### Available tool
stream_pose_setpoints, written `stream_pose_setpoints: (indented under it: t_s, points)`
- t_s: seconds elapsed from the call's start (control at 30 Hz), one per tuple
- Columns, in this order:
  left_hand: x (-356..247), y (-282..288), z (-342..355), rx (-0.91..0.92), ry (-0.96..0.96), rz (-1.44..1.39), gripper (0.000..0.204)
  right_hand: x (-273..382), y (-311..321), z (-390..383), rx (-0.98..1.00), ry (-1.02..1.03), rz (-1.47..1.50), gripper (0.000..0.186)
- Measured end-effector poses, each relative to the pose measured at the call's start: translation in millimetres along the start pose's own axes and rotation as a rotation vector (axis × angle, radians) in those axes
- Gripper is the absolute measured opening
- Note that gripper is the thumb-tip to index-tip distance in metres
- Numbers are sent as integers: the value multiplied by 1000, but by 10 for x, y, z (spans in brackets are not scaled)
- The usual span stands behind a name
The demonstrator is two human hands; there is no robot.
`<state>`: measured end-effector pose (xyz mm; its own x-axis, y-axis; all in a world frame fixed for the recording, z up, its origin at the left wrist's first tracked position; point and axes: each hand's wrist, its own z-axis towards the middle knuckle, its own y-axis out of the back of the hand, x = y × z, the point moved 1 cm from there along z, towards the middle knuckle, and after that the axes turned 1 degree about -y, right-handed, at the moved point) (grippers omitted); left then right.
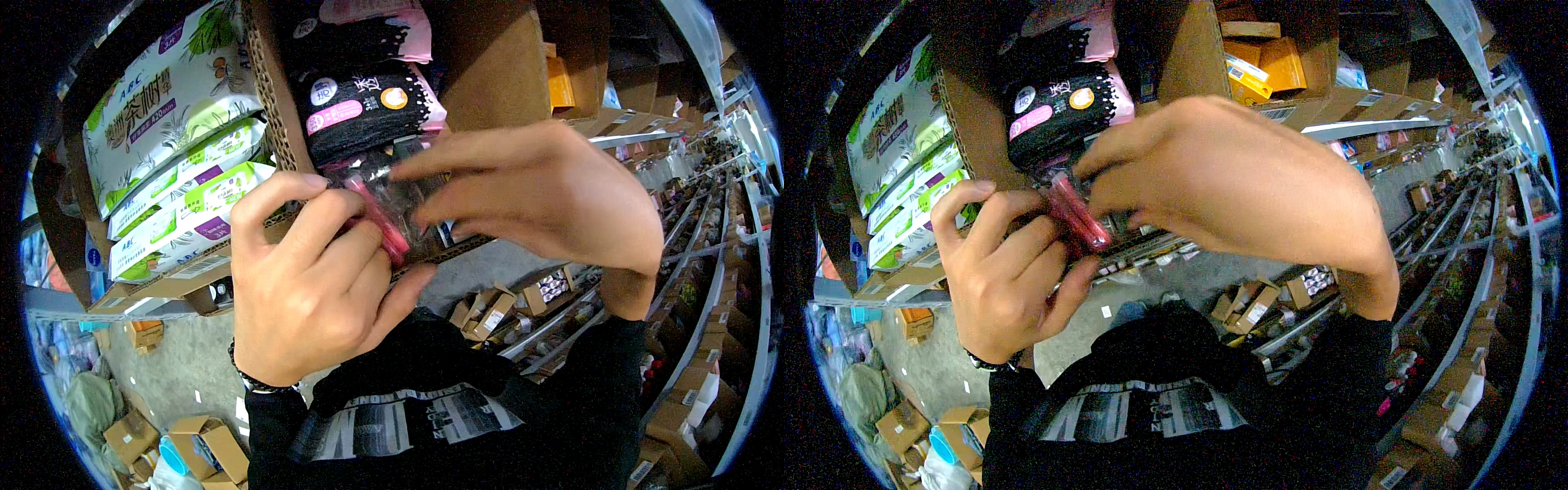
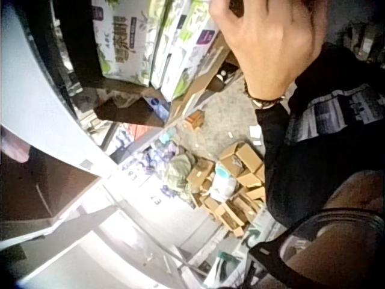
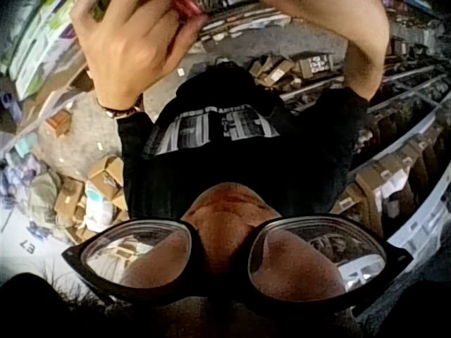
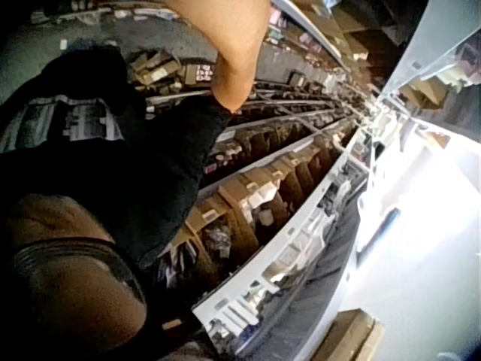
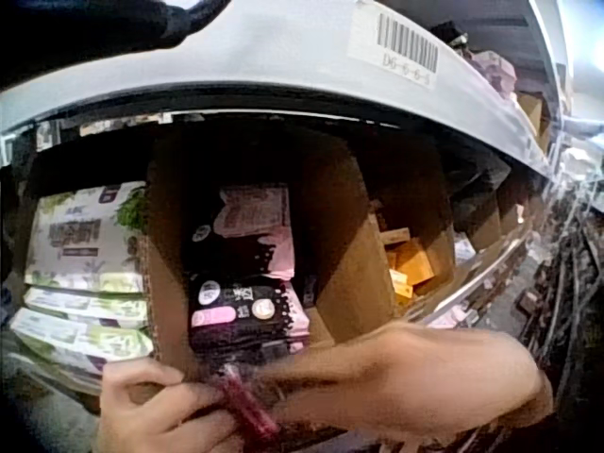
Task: The person opens a cardboard box on a warehouse shelf and rearranges multiple packaged items inside. They handle white and green packages, pink-wrapped items, black packages, and yellow boxes, stacking them neatly within the box. The person also picks up and examines a pink pouch before placing it back.
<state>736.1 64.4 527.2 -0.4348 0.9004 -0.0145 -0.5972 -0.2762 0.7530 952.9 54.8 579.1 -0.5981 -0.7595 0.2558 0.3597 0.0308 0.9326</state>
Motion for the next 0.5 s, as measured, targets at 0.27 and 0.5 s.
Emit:
stream_pose_setpoints:
  t_s: [0.27,0.5]
  points:
    - [16,10,-17,6,-12,-13,20,71,93,80,-4,26,-22,33]
    - [19,-10,-2,-15,-34,-24,20,141,144,45,62,-75,-107,28]
